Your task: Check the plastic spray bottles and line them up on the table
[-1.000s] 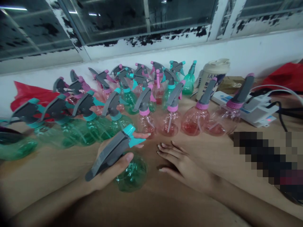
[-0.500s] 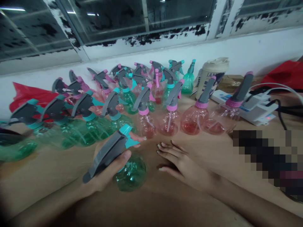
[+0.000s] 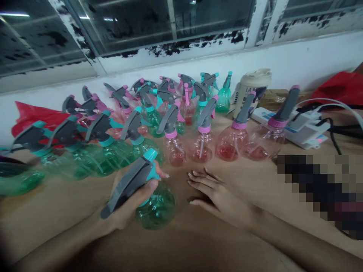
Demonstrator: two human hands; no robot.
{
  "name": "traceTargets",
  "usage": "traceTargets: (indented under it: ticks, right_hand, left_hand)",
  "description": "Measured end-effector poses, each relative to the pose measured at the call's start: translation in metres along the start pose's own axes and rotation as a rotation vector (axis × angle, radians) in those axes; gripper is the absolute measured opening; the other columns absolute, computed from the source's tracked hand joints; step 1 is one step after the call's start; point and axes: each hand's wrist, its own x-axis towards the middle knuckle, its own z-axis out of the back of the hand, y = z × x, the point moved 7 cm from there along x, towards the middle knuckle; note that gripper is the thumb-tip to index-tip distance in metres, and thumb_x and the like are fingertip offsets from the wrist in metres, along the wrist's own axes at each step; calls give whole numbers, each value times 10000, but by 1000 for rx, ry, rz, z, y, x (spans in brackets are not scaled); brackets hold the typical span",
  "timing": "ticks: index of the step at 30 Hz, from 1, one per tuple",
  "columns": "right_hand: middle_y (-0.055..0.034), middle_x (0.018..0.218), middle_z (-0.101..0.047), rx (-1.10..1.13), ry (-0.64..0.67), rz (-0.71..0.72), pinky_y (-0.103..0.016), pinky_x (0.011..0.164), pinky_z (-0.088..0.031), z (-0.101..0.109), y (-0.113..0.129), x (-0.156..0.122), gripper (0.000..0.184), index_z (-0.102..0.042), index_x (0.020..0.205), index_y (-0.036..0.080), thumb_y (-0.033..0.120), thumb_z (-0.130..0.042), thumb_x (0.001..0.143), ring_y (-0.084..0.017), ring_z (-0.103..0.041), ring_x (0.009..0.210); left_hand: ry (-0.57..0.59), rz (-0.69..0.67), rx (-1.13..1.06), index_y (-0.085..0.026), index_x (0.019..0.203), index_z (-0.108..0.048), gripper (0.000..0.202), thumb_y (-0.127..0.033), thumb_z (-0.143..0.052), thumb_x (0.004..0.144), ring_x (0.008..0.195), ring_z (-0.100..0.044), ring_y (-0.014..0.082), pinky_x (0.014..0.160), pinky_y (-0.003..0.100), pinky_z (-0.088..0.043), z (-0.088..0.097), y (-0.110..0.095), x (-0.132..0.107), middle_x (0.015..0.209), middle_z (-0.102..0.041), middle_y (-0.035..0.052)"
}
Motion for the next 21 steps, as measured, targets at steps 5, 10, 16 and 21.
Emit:
traceTargets:
  ticks: [5, 10, 16, 21]
  right_hand:
    - [-24, 1393, -454, -20, 20, -4, -483, 1105, -269, 0, 0, 0, 500, -375, 1370, 249, 428, -456, 910, -204, -388, 1296]
    - [-19, 1400, -445, -27, 24, -8, -478, 1108, -263, -1, 1, 1, 496, -372, 1371, 239, 428, -439, 918, -195, -374, 1304]
    - [-29, 1383, -468, 9, 0, -11, -478, 1109, -259, 1, 1, 1, 495, -396, 1359, 247, 426, -469, 903, -202, -402, 1286]
    - [-22, 1384, -468, 21, 3, -17, -478, 1108, -261, 1, 1, 1, 495, -400, 1356, 257, 431, -475, 899, -204, -394, 1291]
  left_hand:
    - [-12, 6, 30, -223, 969, -580, 187, -212, -478, 811, 624, -589, 142, 609, 275, -519, -3, 4, -2, 786, -614, 12]
    - [-48, 10, 23, -218, 920, -580, 175, -210, -477, 778, 750, -622, 168, 716, 297, -531, -3, 6, -2, 872, -633, 35]
    - [-49, 28, 30, -224, 882, -578, 159, -217, -473, 762, 697, -602, 167, 677, 300, -530, -3, 8, -1, 813, -611, 32]
    - [8, 27, -20, -242, 975, -575, 260, -186, -462, 747, 712, -599, 160, 696, 291, -520, -4, 5, 1, 832, -603, 21]
